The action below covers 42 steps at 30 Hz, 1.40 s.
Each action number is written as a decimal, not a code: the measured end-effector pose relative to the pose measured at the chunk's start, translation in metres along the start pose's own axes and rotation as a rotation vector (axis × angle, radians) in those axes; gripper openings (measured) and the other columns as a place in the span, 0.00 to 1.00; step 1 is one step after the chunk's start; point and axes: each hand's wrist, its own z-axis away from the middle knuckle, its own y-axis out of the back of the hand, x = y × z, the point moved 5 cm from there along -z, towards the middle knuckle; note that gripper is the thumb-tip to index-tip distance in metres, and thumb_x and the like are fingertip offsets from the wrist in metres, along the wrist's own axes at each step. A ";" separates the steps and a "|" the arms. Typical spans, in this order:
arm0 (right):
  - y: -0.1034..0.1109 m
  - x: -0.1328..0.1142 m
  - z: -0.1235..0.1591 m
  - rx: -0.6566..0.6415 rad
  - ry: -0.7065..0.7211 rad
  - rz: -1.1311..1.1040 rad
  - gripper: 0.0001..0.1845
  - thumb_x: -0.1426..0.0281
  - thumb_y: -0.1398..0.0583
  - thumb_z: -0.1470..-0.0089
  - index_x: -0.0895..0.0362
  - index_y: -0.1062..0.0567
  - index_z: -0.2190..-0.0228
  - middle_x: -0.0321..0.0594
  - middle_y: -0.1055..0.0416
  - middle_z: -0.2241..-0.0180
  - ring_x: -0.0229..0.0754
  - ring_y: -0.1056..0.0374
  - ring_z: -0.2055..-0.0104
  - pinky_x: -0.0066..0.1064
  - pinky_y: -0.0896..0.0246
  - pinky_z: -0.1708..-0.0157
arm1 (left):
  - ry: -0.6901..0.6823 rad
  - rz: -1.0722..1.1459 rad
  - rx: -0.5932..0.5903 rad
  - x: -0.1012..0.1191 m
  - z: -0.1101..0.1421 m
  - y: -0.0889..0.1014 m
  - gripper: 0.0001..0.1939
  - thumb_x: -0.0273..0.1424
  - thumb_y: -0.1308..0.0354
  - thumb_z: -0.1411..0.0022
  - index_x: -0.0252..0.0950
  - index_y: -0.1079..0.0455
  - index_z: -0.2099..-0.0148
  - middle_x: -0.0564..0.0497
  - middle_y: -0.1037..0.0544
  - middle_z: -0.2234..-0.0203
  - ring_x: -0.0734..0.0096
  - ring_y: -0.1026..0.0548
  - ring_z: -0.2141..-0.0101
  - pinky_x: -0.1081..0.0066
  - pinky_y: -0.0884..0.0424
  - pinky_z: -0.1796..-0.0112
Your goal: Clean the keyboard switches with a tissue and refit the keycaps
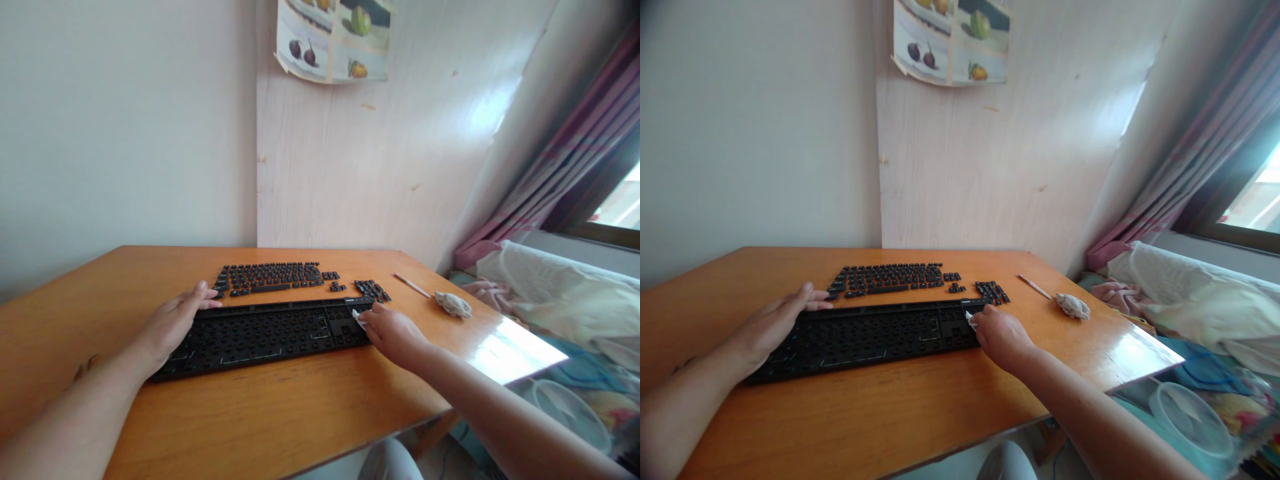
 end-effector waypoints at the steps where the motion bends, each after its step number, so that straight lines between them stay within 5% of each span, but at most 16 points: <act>1: 0.000 0.000 0.002 0.000 0.001 -0.004 0.16 0.68 0.50 0.37 0.54 0.22 0.58 0.44 0.28 0.63 0.42 0.30 0.65 0.30 0.46 0.69 | -0.002 -0.005 0.010 0.000 0.000 0.000 0.37 0.60 0.57 0.38 0.34 0.24 0.52 0.43 0.19 0.55 0.52 0.29 0.46 0.55 0.46 0.38; 9: -0.002 0.004 0.023 0.022 0.019 -0.105 0.15 0.69 0.48 0.39 0.53 0.23 0.57 0.43 0.28 0.62 0.42 0.30 0.64 0.29 0.44 0.66 | -0.011 -0.024 0.031 -0.005 -0.004 0.000 0.33 0.59 0.57 0.38 0.40 0.23 0.57 0.45 0.19 0.55 0.52 0.29 0.45 0.59 0.45 0.38; 21: -0.013 0.008 0.031 0.116 -0.052 -0.206 0.16 0.69 0.49 0.38 0.53 0.24 0.55 0.43 0.27 0.61 0.43 0.29 0.62 0.30 0.43 0.64 | -0.011 -0.032 0.019 0.012 0.010 0.002 0.38 0.62 0.54 0.42 0.35 0.24 0.53 0.45 0.17 0.60 0.53 0.26 0.48 0.57 0.42 0.40; 27: -0.018 0.010 0.035 0.145 -0.047 -0.207 0.16 0.68 0.48 0.38 0.52 0.24 0.54 0.42 0.27 0.61 0.42 0.29 0.62 0.29 0.43 0.64 | 0.001 -0.131 0.023 0.012 0.015 0.004 0.36 0.63 0.55 0.43 0.36 0.24 0.62 0.44 0.18 0.61 0.53 0.24 0.53 0.59 0.36 0.45; 35: -0.019 0.006 0.039 0.231 -0.075 -0.208 0.16 0.69 0.50 0.37 0.53 0.24 0.56 0.40 0.28 0.61 0.41 0.29 0.64 0.30 0.44 0.66 | -0.083 -0.452 -0.024 0.018 0.017 0.004 0.36 0.60 0.60 0.38 0.38 0.24 0.55 0.47 0.18 0.61 0.53 0.23 0.55 0.64 0.31 0.53; 42: -0.018 0.004 0.037 0.251 -0.082 -0.220 0.15 0.69 0.50 0.37 0.53 0.24 0.57 0.40 0.27 0.61 0.42 0.28 0.63 0.31 0.45 0.66 | -0.260 -0.909 -0.079 0.058 0.040 -0.025 0.35 0.60 0.61 0.37 0.43 0.26 0.48 0.46 0.21 0.49 0.50 0.27 0.46 0.55 0.37 0.47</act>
